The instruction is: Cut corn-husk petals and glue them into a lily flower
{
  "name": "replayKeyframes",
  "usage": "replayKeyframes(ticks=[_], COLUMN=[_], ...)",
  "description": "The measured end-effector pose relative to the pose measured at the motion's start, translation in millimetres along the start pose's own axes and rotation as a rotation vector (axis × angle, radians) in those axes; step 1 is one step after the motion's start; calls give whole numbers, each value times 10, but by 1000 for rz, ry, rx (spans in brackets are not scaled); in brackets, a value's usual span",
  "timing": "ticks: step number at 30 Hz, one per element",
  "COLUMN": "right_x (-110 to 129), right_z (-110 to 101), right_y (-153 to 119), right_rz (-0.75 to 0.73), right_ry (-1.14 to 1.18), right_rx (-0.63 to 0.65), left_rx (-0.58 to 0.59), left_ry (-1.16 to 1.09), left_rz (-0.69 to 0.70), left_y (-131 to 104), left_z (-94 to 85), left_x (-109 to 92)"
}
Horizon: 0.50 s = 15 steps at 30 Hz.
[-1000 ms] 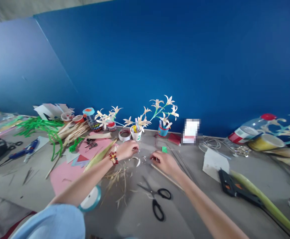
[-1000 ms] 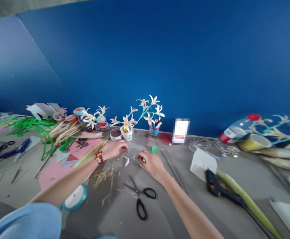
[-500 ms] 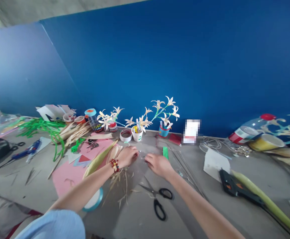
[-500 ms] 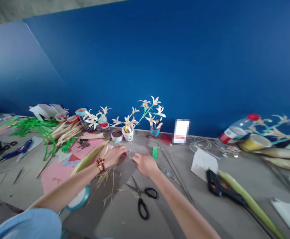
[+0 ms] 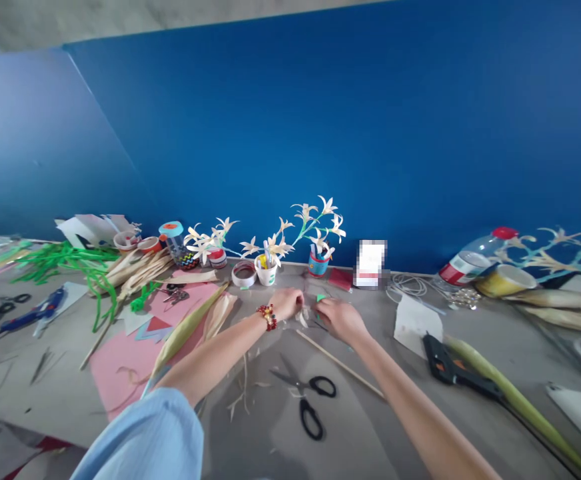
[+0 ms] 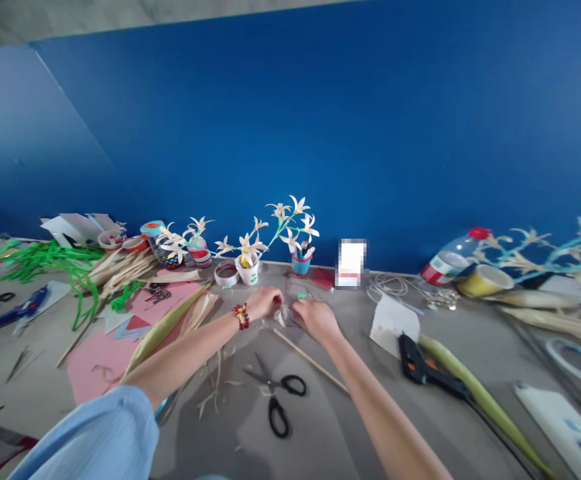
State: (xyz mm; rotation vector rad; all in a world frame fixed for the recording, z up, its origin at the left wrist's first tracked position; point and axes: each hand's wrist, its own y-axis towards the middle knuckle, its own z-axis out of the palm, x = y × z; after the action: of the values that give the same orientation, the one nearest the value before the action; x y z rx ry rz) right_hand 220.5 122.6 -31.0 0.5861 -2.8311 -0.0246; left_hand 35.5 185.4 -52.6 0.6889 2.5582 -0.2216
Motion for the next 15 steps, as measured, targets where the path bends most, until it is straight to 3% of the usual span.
replayKeyframes(ticks=[7, 15], right_x=[-186, 17], right_z=[-93, 113], right_y=[-332, -856], right_rz=[78, 12], right_ry=[91, 111], right_rx=[-186, -93], left_rx=[-105, -150], left_ry=[4, -21], left_rz=[19, 92], left_y=[-46, -381], left_z=[-119, -382], left_x=[5, -17])
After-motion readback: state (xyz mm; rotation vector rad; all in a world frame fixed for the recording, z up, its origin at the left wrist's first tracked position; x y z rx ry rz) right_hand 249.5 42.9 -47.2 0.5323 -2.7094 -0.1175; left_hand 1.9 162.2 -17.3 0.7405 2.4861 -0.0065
